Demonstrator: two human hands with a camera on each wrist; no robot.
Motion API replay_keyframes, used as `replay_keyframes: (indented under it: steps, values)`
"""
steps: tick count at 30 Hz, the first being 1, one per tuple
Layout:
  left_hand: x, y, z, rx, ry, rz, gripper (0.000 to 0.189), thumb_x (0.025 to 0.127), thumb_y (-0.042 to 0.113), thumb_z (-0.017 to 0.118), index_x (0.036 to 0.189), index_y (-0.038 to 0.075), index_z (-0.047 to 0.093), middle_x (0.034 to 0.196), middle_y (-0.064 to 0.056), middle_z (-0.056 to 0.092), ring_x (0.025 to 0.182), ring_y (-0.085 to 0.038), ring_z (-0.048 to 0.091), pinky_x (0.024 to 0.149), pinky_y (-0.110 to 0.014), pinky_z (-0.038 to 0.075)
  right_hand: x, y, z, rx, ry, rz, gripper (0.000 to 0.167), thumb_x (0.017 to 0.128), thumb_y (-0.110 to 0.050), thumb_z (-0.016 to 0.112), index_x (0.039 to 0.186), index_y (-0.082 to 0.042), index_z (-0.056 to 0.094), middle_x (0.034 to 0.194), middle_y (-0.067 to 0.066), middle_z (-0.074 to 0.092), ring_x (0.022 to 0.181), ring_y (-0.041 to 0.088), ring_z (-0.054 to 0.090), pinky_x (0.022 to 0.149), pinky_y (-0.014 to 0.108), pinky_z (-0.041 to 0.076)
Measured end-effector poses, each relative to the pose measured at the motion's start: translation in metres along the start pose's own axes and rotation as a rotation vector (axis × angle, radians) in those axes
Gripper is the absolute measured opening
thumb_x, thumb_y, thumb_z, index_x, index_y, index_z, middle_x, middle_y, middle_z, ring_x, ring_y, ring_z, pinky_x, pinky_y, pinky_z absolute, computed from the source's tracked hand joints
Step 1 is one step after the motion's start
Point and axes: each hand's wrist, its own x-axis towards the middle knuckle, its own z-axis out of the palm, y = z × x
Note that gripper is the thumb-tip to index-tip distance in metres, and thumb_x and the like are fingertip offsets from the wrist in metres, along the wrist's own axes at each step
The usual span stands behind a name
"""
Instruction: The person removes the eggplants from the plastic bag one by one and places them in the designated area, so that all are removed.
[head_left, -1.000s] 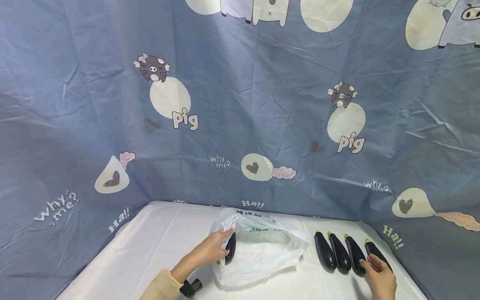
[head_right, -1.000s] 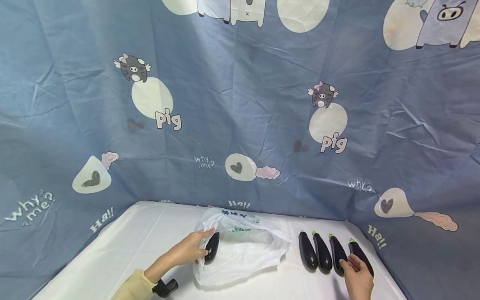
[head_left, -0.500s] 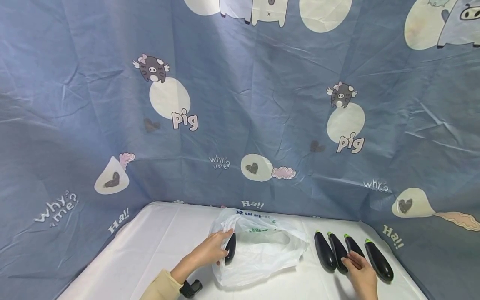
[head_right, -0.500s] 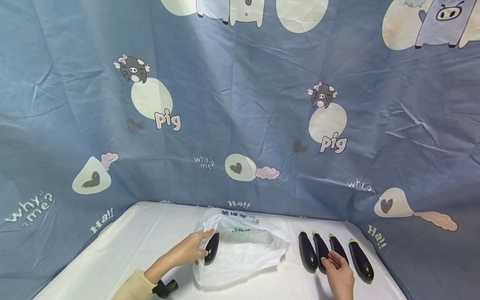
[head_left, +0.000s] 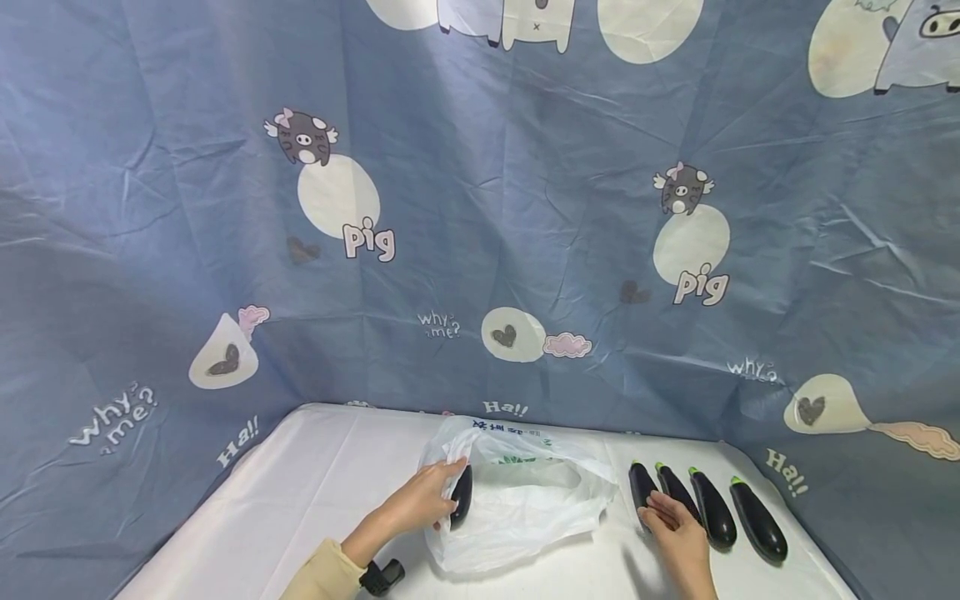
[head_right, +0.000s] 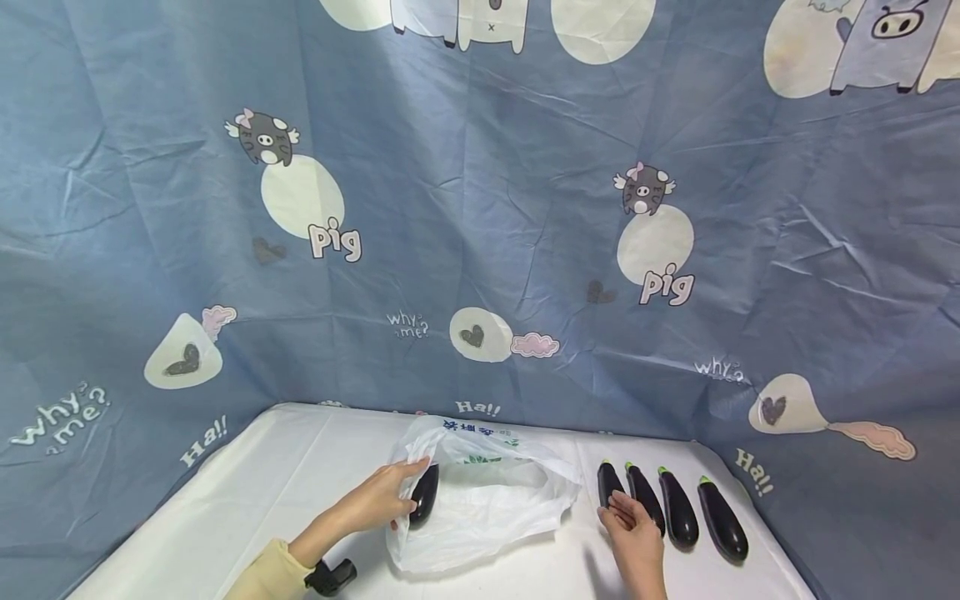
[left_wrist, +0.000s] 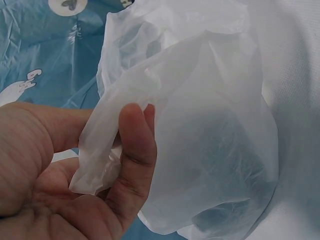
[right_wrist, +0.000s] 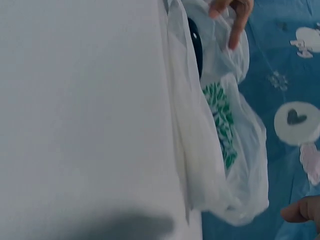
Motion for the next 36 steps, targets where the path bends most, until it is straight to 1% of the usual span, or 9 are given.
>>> replay_keyframes:
  steps: [2, 4, 6, 9, 12, 14, 27, 31, 36]
  values:
    - [0.0, 0.0, 0.0, 0.002, -0.001, -0.003, 0.07, 0.083, -0.005, 0.064, 0.147, -0.001, 0.037, 0.146, -0.036, 0.033, 0.043, -0.013, 0.055, 0.043, -0.026, 0.05, 0.002, 0.006, 0.013, -0.016, 0.02, -0.023, 0.046, 0.081, -0.029, 0.077, 0.117, -0.004, 0.065, 0.106, 0.008, 0.072, 0.08, -0.01, 0.058, 0.063, 0.008, 0.048]
    - [0.0, 0.0, 0.0, 0.0, -0.001, -0.006, 0.07, 0.083, -0.005, 0.064, 0.147, -0.001, 0.037, 0.147, -0.035, 0.033, 0.043, -0.013, 0.055, 0.043, -0.026, 0.05, -0.002, -0.002, 0.016, 0.018, -0.009, -0.032, 0.046, 0.081, -0.028, 0.077, 0.118, -0.003, 0.065, 0.108, 0.012, 0.071, 0.082, -0.005, 0.061, 0.063, 0.011, 0.05]
    - [-0.001, 0.001, 0.001, -0.006, -0.003, -0.01, 0.07, 0.083, -0.004, 0.065, 0.147, -0.001, 0.037, 0.147, -0.035, 0.033, 0.044, -0.013, 0.055, 0.043, -0.026, 0.05, -0.011, -0.018, 0.019, 0.018, -0.013, -0.024, 0.044, 0.081, -0.028, 0.077, 0.116, -0.005, 0.066, 0.108, 0.011, 0.071, 0.082, -0.003, 0.061, 0.06, 0.017, 0.051]
    - [-0.001, 0.001, 0.001, -0.012, -0.005, -0.01, 0.07, 0.083, -0.004, 0.065, 0.147, -0.001, 0.037, 0.147, -0.034, 0.034, 0.044, -0.013, 0.055, 0.042, -0.026, 0.05, -0.029, -0.051, 0.014, 0.064, -0.07, -0.031, 0.043, 0.082, -0.022, 0.075, 0.118, 0.0, 0.064, 0.11, 0.017, 0.069, 0.089, 0.01, 0.066, 0.064, 0.021, 0.054]
    - [0.0, 0.001, 0.001, -0.017, -0.007, -0.01, 0.07, 0.083, -0.005, 0.065, 0.147, -0.001, 0.036, 0.147, -0.034, 0.034, 0.044, -0.013, 0.054, 0.042, -0.026, 0.05, -0.042, -0.075, 0.016, 0.077, -0.123, -0.029, 0.041, 0.085, -0.018, 0.072, 0.119, 0.002, 0.063, 0.113, 0.02, 0.068, 0.098, 0.022, 0.067, 0.073, 0.017, 0.054]
    - [0.0, 0.001, 0.0, -0.018, -0.006, -0.011, 0.07, 0.083, -0.005, 0.065, 0.147, -0.001, 0.036, 0.147, -0.034, 0.034, 0.045, -0.013, 0.054, 0.042, -0.026, 0.05, -0.047, -0.085, 0.019, 0.074, -0.173, -0.017, 0.041, 0.087, -0.018, 0.07, 0.122, 0.001, 0.061, 0.117, 0.019, 0.067, 0.104, 0.027, 0.065, 0.079, 0.015, 0.052]
    - [0.001, 0.001, 0.0, -0.011, -0.008, -0.014, 0.07, 0.084, -0.005, 0.065, 0.148, 0.0, 0.036, 0.148, -0.033, 0.033, 0.044, -0.014, 0.054, 0.043, -0.028, 0.05, -0.068, -0.116, 0.062, 0.193, -0.325, -0.04, 0.045, 0.085, -0.019, 0.072, 0.122, 0.003, 0.06, 0.117, 0.017, 0.066, 0.105, 0.026, 0.064, 0.083, 0.023, 0.055]
    - [0.001, 0.001, 0.0, -0.005, 0.0, -0.008, 0.07, 0.084, -0.005, 0.065, 0.147, -0.001, 0.036, 0.147, -0.034, 0.033, 0.044, -0.013, 0.054, 0.043, -0.027, 0.05, -0.074, -0.125, 0.073, 0.209, -0.375, -0.052, 0.046, 0.084, -0.019, 0.072, 0.121, 0.005, 0.06, 0.116, 0.019, 0.066, 0.102, 0.025, 0.064, 0.082, 0.027, 0.056]
    - [0.0, 0.002, 0.0, 0.001, 0.01, -0.005, 0.07, 0.084, -0.004, 0.065, 0.148, 0.0, 0.036, 0.147, -0.033, 0.034, 0.044, -0.013, 0.055, 0.042, -0.026, 0.05, -0.079, -0.133, 0.089, 0.192, -0.416, -0.085, 0.046, 0.083, -0.019, 0.073, 0.12, 0.006, 0.06, 0.112, 0.018, 0.067, 0.097, 0.022, 0.065, 0.08, 0.028, 0.056]
